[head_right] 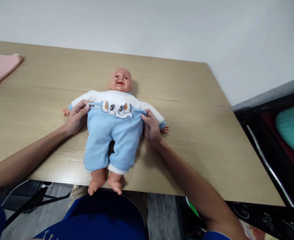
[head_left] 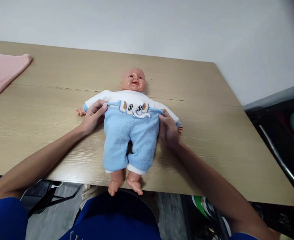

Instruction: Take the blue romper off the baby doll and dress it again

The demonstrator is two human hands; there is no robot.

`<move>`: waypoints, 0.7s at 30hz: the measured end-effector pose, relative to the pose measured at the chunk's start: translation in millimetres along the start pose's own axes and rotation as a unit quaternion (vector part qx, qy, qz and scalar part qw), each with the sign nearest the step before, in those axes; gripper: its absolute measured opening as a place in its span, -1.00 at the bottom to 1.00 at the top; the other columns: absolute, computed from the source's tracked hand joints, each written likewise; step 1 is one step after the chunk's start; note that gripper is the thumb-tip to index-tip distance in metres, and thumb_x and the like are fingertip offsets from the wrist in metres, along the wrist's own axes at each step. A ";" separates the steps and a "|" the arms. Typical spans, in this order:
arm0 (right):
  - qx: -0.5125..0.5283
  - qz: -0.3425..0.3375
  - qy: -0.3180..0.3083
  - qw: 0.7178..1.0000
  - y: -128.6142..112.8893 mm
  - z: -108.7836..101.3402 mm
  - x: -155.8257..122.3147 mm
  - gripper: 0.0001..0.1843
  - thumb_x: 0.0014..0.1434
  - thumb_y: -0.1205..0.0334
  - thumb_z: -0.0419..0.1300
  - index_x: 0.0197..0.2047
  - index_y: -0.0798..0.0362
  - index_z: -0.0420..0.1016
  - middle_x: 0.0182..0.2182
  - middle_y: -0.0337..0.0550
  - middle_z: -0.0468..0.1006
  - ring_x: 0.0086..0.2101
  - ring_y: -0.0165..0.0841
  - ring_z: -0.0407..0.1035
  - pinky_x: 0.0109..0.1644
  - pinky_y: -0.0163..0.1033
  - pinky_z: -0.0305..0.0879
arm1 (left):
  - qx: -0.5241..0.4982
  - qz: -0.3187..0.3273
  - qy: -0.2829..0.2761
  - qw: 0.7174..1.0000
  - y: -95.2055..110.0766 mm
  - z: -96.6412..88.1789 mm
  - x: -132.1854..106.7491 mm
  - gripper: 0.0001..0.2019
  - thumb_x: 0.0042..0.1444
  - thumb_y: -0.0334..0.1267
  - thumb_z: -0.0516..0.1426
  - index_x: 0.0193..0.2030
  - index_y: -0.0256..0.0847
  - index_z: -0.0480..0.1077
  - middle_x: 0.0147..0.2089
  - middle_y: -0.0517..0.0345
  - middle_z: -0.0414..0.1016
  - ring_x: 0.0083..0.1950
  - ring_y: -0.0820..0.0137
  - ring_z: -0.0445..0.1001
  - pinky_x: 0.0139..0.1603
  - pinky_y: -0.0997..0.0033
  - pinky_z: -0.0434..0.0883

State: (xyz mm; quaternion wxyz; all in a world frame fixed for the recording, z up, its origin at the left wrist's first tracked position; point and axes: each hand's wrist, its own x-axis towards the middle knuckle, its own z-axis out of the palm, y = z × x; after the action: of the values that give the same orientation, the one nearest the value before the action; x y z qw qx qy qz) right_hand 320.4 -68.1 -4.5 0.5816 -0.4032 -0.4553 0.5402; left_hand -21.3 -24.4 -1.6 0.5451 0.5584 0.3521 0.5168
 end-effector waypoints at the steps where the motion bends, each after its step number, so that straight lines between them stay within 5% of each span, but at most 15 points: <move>1: 0.003 0.002 -0.007 1.000 0.2 -1.1 0.9 -0.74 0.28 -0.08 0.42 -0.18 -0.15 0.51 -0.36 -0.24 0.46 -0.21 -0.12 0.48 0.05 0.02 0.55 | 0.003 0.015 0.009 1.000 -1.6 0.3 0.9 -0.55 0.39 0.25 0.45 -0.15 -0.10 0.56 -0.22 0.16 0.42 -0.22 0.33 0.31 -0.19 0.35 0.29; 8: -0.052 0.010 -0.001 0.999 13.1 -6.1 1.1 -0.63 0.37 -0.25 0.42 -0.19 -0.14 0.56 -0.28 -0.22 0.56 -0.13 -0.13 0.51 0.19 0.04 0.56 | -0.041 0.019 0.043 0.998 1.5 10.3 3.7 -0.49 0.32 0.30 0.49 -0.21 -0.11 0.54 -0.23 0.16 0.40 -0.22 0.34 0.31 -0.17 0.32 0.27; 12: -0.102 -0.033 0.029 0.994 7.8 -4.5 -8.4 -0.70 0.40 -0.16 0.44 0.02 -0.18 0.62 -0.08 -0.19 0.66 0.01 -0.14 0.57 0.36 0.05 0.51 | -0.047 -0.001 0.054 0.997 5.2 14.2 1.8 -0.46 0.20 0.32 0.54 -0.20 -0.09 0.53 -0.28 0.18 0.35 -0.26 0.31 0.26 -0.21 0.28 0.27; 17: -0.200 -0.174 0.049 0.963 -39.1 23.2 -6.9 -0.63 0.46 -0.05 0.45 0.24 -0.23 0.59 0.24 -0.08 0.64 0.26 -0.06 0.54 0.52 0.13 0.47 | -0.028 0.008 0.063 0.998 -2.6 14.3 -0.3 -0.47 0.26 0.35 0.48 -0.04 -0.04 0.56 -0.26 0.20 0.39 -0.24 0.30 0.31 -0.15 0.26 0.34; 21: -0.274 -0.211 -0.086 0.934 -79.5 70.6 34.2 -0.73 0.53 -0.01 0.39 0.19 -0.15 0.63 0.19 -0.03 0.66 0.22 -0.02 0.55 0.52 0.21 0.47 | -0.012 0.037 0.058 0.998 -2.3 16.8 -5.1 -0.50 0.32 0.32 0.46 -0.03 -0.05 0.54 -0.24 0.21 0.44 -0.17 0.29 0.38 -0.02 0.25 0.40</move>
State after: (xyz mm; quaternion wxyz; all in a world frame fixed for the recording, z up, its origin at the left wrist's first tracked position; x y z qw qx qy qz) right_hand 273.1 -42.9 93.5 0.5079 -0.3932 -0.7086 0.2919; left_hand -5.8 -33.0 -2.6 0.5108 0.5340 0.3561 0.5719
